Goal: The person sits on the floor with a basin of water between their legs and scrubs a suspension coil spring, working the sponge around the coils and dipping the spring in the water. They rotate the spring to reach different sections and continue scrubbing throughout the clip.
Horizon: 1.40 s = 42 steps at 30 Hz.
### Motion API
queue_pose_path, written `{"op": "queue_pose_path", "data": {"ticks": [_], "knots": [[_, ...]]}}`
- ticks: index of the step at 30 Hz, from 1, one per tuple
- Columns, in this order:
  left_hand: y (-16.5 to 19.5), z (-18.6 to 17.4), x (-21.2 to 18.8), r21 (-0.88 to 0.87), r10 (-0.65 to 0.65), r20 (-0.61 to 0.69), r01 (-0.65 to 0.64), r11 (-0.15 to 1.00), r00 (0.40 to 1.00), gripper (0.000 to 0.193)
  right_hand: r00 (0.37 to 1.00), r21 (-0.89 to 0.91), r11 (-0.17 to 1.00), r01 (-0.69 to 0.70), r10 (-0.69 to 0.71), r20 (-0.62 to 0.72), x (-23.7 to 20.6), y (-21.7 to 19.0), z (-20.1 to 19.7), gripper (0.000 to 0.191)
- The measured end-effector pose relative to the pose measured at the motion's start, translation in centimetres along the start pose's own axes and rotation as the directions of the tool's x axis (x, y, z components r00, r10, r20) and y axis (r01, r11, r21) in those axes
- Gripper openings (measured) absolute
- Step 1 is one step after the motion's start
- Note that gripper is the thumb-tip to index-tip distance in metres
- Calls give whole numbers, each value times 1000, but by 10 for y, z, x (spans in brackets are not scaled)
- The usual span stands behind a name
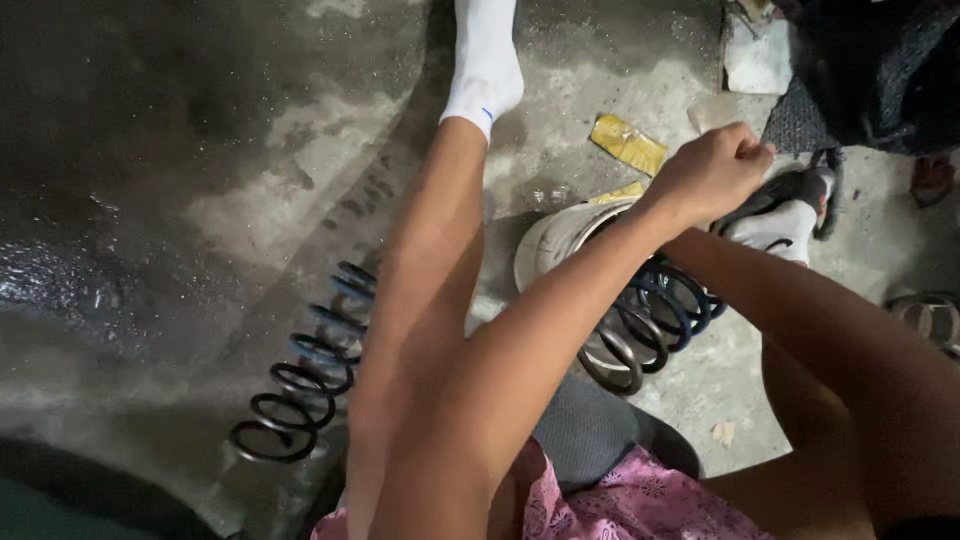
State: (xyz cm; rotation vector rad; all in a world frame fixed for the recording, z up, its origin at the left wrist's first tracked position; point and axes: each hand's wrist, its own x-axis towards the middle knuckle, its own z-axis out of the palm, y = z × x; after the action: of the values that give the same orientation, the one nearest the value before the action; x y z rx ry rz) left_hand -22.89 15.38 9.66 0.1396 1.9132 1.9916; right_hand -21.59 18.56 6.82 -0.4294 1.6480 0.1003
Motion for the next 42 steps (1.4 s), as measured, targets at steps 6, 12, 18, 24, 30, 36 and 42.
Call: {"op": "queue_pose_path", "data": {"ticks": [6, 12, 18, 24, 30, 36, 42], "knots": [[-18, 15, -4, 18, -10, 13, 10, 1000, 1000, 39, 1000, 38, 999, -17, 17, 7, 3, 7, 2, 45], [-14, 9, -2, 0, 2, -33, -2, 1000, 999, 39, 1000, 53, 999, -11, 11, 2, 1, 9, 4, 46], [-19, 1, -6, 12, -109, 30, 109, 994, 994, 39, 1000, 86, 996, 1, -1, 6, 4, 12, 5, 47], [-25, 7, -8, 15, -31, -39, 31, 999, 999, 35, 999, 128, 992, 22, -18, -32, 2, 23, 4, 48], [-31, -16, -21, 101, -11, -56, 17, 995, 998, 29, 979, 252, 956, 149, -107, -175, -56, 34, 18, 49], [-41, -54, -41, 235, 61, 77, -78, 969, 995, 20, 842, 125, 975, 184, -91, -533, -158, 11, 44, 43], [-15, -78, -77, 176, 121, 267, -172, 969, 956, 39, 525, 5, 913, 408, -230, -819, -209, 4, 78, 39]]}}
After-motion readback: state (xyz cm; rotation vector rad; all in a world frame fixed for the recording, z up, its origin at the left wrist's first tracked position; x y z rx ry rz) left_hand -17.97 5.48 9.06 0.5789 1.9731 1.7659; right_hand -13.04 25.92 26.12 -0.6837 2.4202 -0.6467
